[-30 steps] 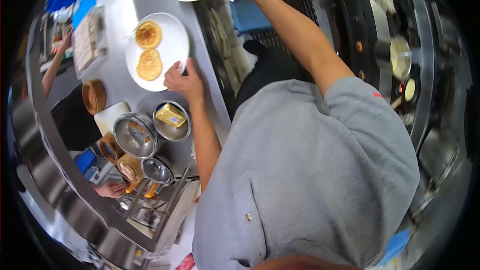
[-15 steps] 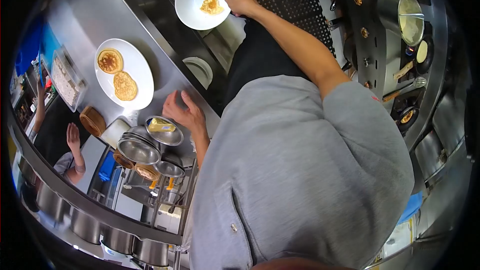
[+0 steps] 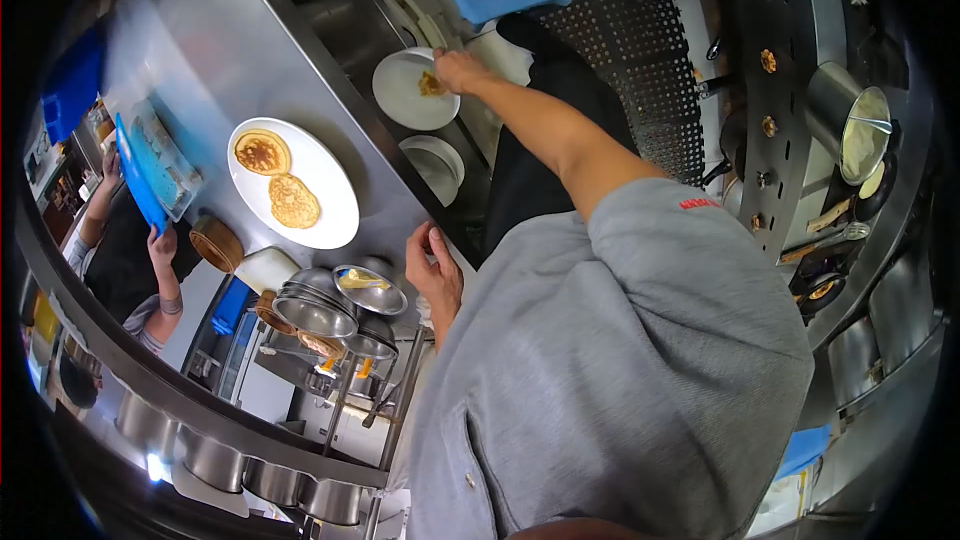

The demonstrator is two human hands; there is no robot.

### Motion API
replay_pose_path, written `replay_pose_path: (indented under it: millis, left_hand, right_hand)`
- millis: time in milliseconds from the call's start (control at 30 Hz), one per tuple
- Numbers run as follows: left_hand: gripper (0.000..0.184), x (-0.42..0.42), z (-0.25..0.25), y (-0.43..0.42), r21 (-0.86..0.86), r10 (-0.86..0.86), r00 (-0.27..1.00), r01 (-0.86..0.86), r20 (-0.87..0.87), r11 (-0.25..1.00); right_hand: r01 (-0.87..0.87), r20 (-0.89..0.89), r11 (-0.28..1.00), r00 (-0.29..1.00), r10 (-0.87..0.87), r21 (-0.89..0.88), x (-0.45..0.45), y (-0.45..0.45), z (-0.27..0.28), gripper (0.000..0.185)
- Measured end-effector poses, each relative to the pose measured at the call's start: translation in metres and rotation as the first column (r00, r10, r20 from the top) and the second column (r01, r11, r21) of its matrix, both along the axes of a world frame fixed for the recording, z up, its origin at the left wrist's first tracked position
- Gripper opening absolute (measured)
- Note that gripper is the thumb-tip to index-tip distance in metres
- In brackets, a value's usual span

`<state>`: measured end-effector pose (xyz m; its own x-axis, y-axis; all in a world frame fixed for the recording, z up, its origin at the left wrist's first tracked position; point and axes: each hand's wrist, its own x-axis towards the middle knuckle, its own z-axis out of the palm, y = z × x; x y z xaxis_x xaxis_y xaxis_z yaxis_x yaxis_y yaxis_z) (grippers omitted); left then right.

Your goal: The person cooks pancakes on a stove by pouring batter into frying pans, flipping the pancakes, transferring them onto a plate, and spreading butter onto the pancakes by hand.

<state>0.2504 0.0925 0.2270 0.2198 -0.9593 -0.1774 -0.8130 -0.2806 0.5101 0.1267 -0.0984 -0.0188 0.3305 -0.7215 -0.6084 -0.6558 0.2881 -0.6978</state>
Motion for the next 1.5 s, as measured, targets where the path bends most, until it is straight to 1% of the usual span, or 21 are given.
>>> replay_pose_path:
  millis: [133, 267, 400, 433, 500, 667, 700, 767, 800, 867, 900, 933, 1033, 1100, 1167, 1233, 1300, 1367, 1433, 1467, 1500]
  left_hand:
    - [0.018, 0.000, 0.001, 0.003, 0.003, 0.066, 0.998, -0.066, 0.008, 0.998]
    - [0.017, -0.001, 0.007, -0.001, 0.009, 0.095, 0.995, -0.096, 0.021, 0.995]
    - [0.016, 0.006, 0.001, -0.001, -0.050, 0.045, 0.998, -0.046, -0.032, 0.998]
    - [0.016, 0.007, 0.000, -0.001, -0.047, 0.025, 0.999, -0.027, -0.048, 0.999]
    - [0.016, 0.002, 0.003, -0.008, -0.070, 0.012, 0.995, -0.019, -0.100, 0.997]
    - [0.016, -0.010, 0.000, -0.022, -0.197, -0.022, 0.970, -0.027, -0.242, 0.980]
    - [0.017, -0.009, 0.001, -0.025, -0.200, -0.025, 0.966, -0.027, -0.255, 0.979]
    - [0.018, -0.009, -0.001, -0.033, -0.320, -0.089, 0.976, 0.021, -0.200, 0.947]
    - [0.018, -0.011, -0.003, -0.040, -0.356, -0.137, 0.965, 0.051, -0.222, 0.933]
    - [0.020, -0.030, 0.007, -0.054, -0.296, -0.129, 0.938, 0.029, -0.323, 0.955]
    - [0.021, -0.036, -0.010, -0.063, -0.411, -0.231, 0.873, 0.038, -0.431, 0.911]
    - [0.022, -0.044, -0.018, -0.068, -0.342, -0.228, 0.816, 0.040, -0.532, 0.939]
    - [0.023, -0.088, -0.004, -0.077, -0.316, -0.374, 0.799, 0.243, -0.470, 0.917]
    - [0.024, -0.107, -0.004, -0.080, -0.346, -0.470, 0.750, 0.334, -0.466, 0.877]
    - [0.024, -0.129, -0.008, -0.074, -0.363, -0.558, 0.686, 0.426, -0.467, 0.829]
    - [0.026, -0.140, -0.007, -0.066, -0.270, -0.600, 0.689, 0.537, -0.407, 0.799]
    - [0.028, -0.149, -0.009, -0.055, -0.329, -0.710, 0.621, 0.629, -0.331, 0.704]
    - [0.030, -0.141, -0.035, -0.048, -0.116, -0.629, 0.679, 0.640, -0.379, 0.760]
    - [0.032, -0.140, -0.053, -0.036, -0.110, -0.642, 0.660, 0.659, -0.390, 0.744]
    - [0.034, -0.140, -0.061, -0.030, -0.095, -0.626, 0.667, 0.650, -0.403, 0.754]
    - [0.034, -0.140, -0.065, -0.024, -0.103, -0.644, 0.655, 0.665, -0.395, 0.740]
  right_hand:
    - [0.010, -0.019, 0.990, 1.000, -0.008, 0.138, 0.031, 0.005, -0.007, 0.046]
    - [-0.017, 0.027, 0.991, 1.000, 0.013, 0.132, 0.047, 0.013, -0.016, 0.050]
    - [-0.526, 0.078, 0.850, 0.849, 0.523, 0.021, 0.059, 0.009, -0.057, 0.051]
    - [-0.465, 0.235, 0.885, 0.860, 0.453, -0.007, 0.055, 0.014, -0.083, 0.049]
    - [-0.294, 0.169, 0.955, 0.940, 0.297, -0.041, 0.025, 0.023, -0.076, 0.046]
    - [-0.224, -0.001, 0.973, 0.975, 0.224, -0.062, -0.085, 0.054, -0.028, 0.047]
    - [-0.195, -0.041, 0.962, 0.981, 0.191, -0.190, -0.108, 0.072, -0.040, 0.048]
    - [-0.138, -0.067, 0.990, 0.988, 0.137, 0.002, -0.150, 0.086, -0.002, 0.045]
    - [-0.044, -0.102, 0.999, 0.994, 0.043, -0.013, -0.165, 0.100, 0.019, 0.043]
    - [0.077, -0.215, 0.993, 0.972, -0.094, -0.088, -0.194, 0.134, 0.035, 0.039]
    - [0.110, -0.227, 0.992, 0.966, -0.122, -0.066, -0.209, 0.150, 0.044, 0.042]
    - [0.187, -0.231, 0.977, 0.951, -0.207, -0.106, -0.222, 0.170, 0.050, 0.041]
    - [0.526, -0.035, 0.812, 0.834, -0.550, -0.252, -0.239, 0.228, 0.079, 0.026]
    - [0.672, -0.109, 0.725, 0.718, -0.688, -0.152, -0.239, 0.260, 0.105, 0.022]
    - [0.802, 0.004, 0.593, 0.594, -0.804, -0.072, -0.242, 0.297, 0.110, 0.021]
    - [0.878, 0.002, 0.447, 0.454, -0.891, -0.174, -0.235, 0.331, 0.096, 0.020]
    - [0.917, 0.004, 0.282, 0.295, -0.956, -0.281, -0.240, 0.363, 0.084, 0.019]
    - [0.932, -0.023, 0.201, 0.203, -0.979, -0.301, -0.247, 0.395, 0.081, 0.017]
    - [0.971, -0.017, 0.090, 0.089, -0.996, -0.220, -0.262, 0.435, 0.092, 0.021]
    - [0.993, 0.102, -0.036, -0.025, -0.995, -0.110, -0.268, 0.463, 0.078, 0.020]
    - [0.945, 0.169, -0.279, -0.308, -0.936, 0.171, -0.272, 0.497, 0.050, 0.019]
